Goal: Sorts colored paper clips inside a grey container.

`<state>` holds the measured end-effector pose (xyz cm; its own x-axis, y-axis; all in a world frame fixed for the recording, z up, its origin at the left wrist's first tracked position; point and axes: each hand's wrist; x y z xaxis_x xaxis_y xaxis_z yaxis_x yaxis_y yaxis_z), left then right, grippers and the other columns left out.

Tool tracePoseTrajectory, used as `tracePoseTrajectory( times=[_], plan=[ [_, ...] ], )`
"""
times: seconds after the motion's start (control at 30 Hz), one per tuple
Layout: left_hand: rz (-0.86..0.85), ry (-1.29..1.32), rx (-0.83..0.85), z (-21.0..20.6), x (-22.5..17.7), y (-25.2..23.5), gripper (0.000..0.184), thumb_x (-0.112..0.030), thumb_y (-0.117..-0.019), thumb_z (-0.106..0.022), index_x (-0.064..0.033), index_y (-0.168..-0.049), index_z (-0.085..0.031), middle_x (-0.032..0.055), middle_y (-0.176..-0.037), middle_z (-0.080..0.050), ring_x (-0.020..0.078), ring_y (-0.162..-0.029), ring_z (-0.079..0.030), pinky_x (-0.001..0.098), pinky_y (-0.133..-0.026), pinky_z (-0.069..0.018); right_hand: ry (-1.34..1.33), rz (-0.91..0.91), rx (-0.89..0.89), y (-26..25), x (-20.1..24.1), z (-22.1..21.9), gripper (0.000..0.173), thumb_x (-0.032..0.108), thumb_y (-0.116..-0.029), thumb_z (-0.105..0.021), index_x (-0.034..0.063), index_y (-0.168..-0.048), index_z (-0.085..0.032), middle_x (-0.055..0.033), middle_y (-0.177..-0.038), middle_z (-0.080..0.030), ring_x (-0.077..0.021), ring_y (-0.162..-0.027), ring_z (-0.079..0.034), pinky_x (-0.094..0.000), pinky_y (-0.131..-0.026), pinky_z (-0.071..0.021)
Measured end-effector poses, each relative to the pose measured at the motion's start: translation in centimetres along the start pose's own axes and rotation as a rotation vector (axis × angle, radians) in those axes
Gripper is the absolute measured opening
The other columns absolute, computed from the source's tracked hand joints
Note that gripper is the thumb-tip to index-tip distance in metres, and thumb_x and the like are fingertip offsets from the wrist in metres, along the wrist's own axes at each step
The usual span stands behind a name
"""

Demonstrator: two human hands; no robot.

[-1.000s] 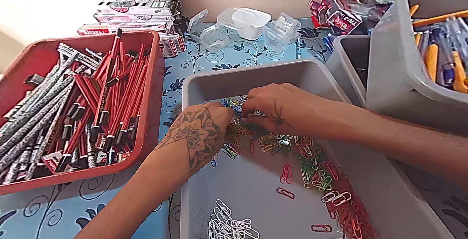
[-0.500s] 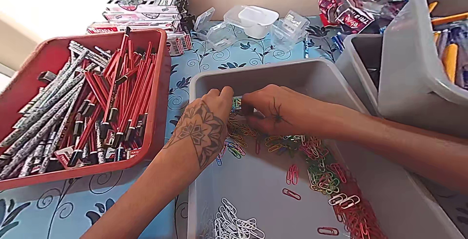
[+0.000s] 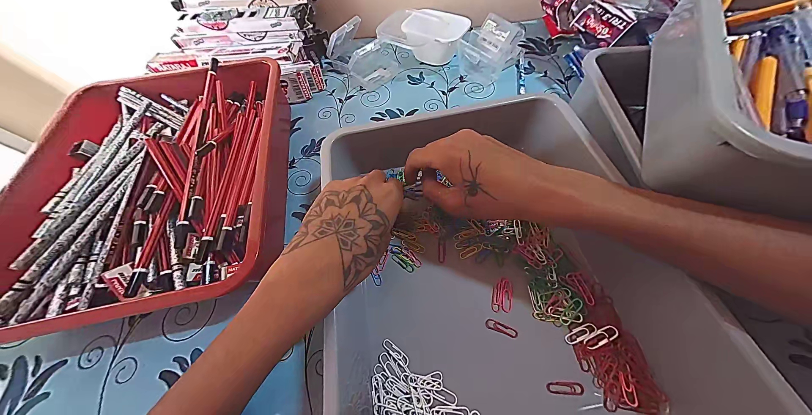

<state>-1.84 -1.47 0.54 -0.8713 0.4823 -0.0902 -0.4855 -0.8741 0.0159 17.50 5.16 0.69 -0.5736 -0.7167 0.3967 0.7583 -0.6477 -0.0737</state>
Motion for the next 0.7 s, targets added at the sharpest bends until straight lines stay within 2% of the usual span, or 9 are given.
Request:
tracePoseTrajectory(
  times=[0.03, 0.1, 0.13, 0.17, 0.23, 0.33, 0.43, 0.53, 0.7],
  plan=[
    [0.001, -0.019, 0.002, 0.2, -0.1, -0.2, 0.009, -0.009, -0.0954, -0.068, -0.0003, -0.093, -0.067, 0.014, -0.085, -0.063, 0.0303, -0.081, -0.066, 0.0435, -0.066, -0.0505, -0.009, -0.006, -0.01, -0.1, 0.0, 0.0, 0.018, 0.008, -0.0979, -0.055, 0.0067, -0.104, -0.072, -0.004, -0.083, -0.066, -0.0155, -0.076, -0.062, -0.0364, -0.065, -0.0486],
    [0.175, 0.036, 0.18, 2.3, -2.1, -0.6, 0.013, -0.01, -0.1022, -0.062, 0.0018, -0.106, -0.066, 0.0171, -0.098, -0.065, 0.032, -0.096, -0.065, 0.0465, -0.081, -0.0497, -0.056, -0.019, -0.024, -0.1, -0.1, 0.2, 0.019, 0.008, -0.0977, -0.054, 0.0069, -0.106, -0.072, -0.002, -0.083, -0.065, -0.0118, -0.073, -0.059, -0.033, -0.064, -0.0474],
    [0.195, 0.063, 0.171, 2.5, -2.4, -0.8, 0.013, -0.008, -0.1027, -0.06, 0.0022, -0.109, -0.065, 0.0179, -0.097, -0.066, 0.0331, -0.095, -0.066, 0.0482, -0.082, -0.0494, -0.091, -0.033, -0.024, -0.2, -0.2, 0.4, 0.019, 0.007, -0.0976, -0.055, 0.0067, -0.108, -0.071, -0.0009, -0.082, -0.064, -0.0089, -0.07, -0.057, -0.0295, -0.062, -0.0459],
    [0.115, 0.061, 0.009, 1.0, -1.1, -0.6, 0.006, -0.007, -0.0982, -0.062, -0.001, -0.1, -0.064, 0.013, -0.082, -0.063, 0.0296, -0.079, -0.066, 0.045, -0.067, -0.0509, -0.129, -0.061, -0.013, -0.3, -0.2, 0.7, 0.02, 0.007, -0.0983, -0.055, 0.0065, -0.111, -0.07, 0.0004, -0.081, -0.063, -0.005, -0.068, -0.053, -0.0242, -0.06, -0.0434],
    [0.013, 0.158, -0.208, -0.9, 0.7, -0.4, 0.004, -0.006, -0.0951, -0.065, -0.0024, -0.096, -0.064, 0.0096, -0.071, -0.06, 0.0264, -0.062, -0.062, 0.0425, -0.054, -0.0474, -0.199, -0.134, 0.024, -0.3, 0.0, 1.5, 0.021, 0.006, -0.1003, -0.056, 0.005, -0.116, -0.07, -0.0001, -0.083, -0.063, -0.001, -0.065, -0.051, -0.0181, -0.059, -0.0413],
    [-0.014, 0.308, -0.304, -0.6, 1.4, 0.2, 0.005, -0.006, -0.0944, -0.066, -0.0059, -0.099, -0.067, 0.0063, -0.071, -0.062, 0.019, -0.055, -0.056, 0.0367, -0.051, -0.0437, -0.254, -0.109, 0.154, 0.1, -0.3, 2.4, 0.014, 0.008, -0.1002, -0.06, 0.0052, -0.103, -0.074, 0.0006, -0.081, -0.068, 0.0004, -0.065, -0.055, -0.0173, -0.06, -0.0438],
    [0.048, 0.452, -0.331, 1.2, 2.1, 0.1, 0.007, -0.005, -0.0954, -0.066, -0.0069, -0.097, -0.072, 0.0044, -0.072, -0.064, 0.0138, -0.053, -0.051, 0.0329, -0.052, -0.0406, -0.561, 0.149, 0.488, 1.4, -0.3, 2.2, 0.011, 0.005, -0.0962, -0.066, 0.0011, -0.1, -0.076, 0.0012, -0.079, -0.072, 0.0023, -0.064, -0.061, -0.0137, -0.057, -0.0486],
    [-0.041, 0.662, -0.174, 2.4, 3.6, -0.5, 0.008, -0.01, -0.0945, -0.068, -0.0145, -0.096, -0.075, -0.0092, -0.077, -0.069, -0.0042, -0.06, -0.057, 0.014, -0.055, -0.0466, -0.792, 0.192, 0.663, 2.0, 0.9, 1.3, 0.017, 0.006, -0.0991, -0.062, -0.002, -0.107, -0.074, 0.0007, -0.088, -0.076, 0.0053, -0.067, -0.064, -0.0108, -0.059, -0.0494],
    [-0.5, 0.702, 0.217, 1.0, 3.6, -0.2, 0.009, -0.015, -0.0922, -0.071, -0.0117, -0.088, -0.078, -0.0098, -0.076, -0.071, -0.0074, -0.067, -0.062, 0.0085, -0.058, -0.0487, -0.674, 0.088, 0.451, 0.6, -0.2, 2.3, 0.017, 0.005, -0.1021, -0.058, 0.0024, -0.096, -0.074, 0.0038, -0.079, -0.073, 0.0051, -0.061, -0.059, -0.0109, -0.054, -0.0465]
  ],
)
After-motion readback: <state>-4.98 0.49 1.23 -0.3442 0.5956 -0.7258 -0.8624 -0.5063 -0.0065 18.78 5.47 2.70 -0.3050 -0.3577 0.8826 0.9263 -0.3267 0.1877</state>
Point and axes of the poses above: each hand's wrist, its own y-axis away from the middle knuckle, its own z-axis out of the back of the hand, x = y × z
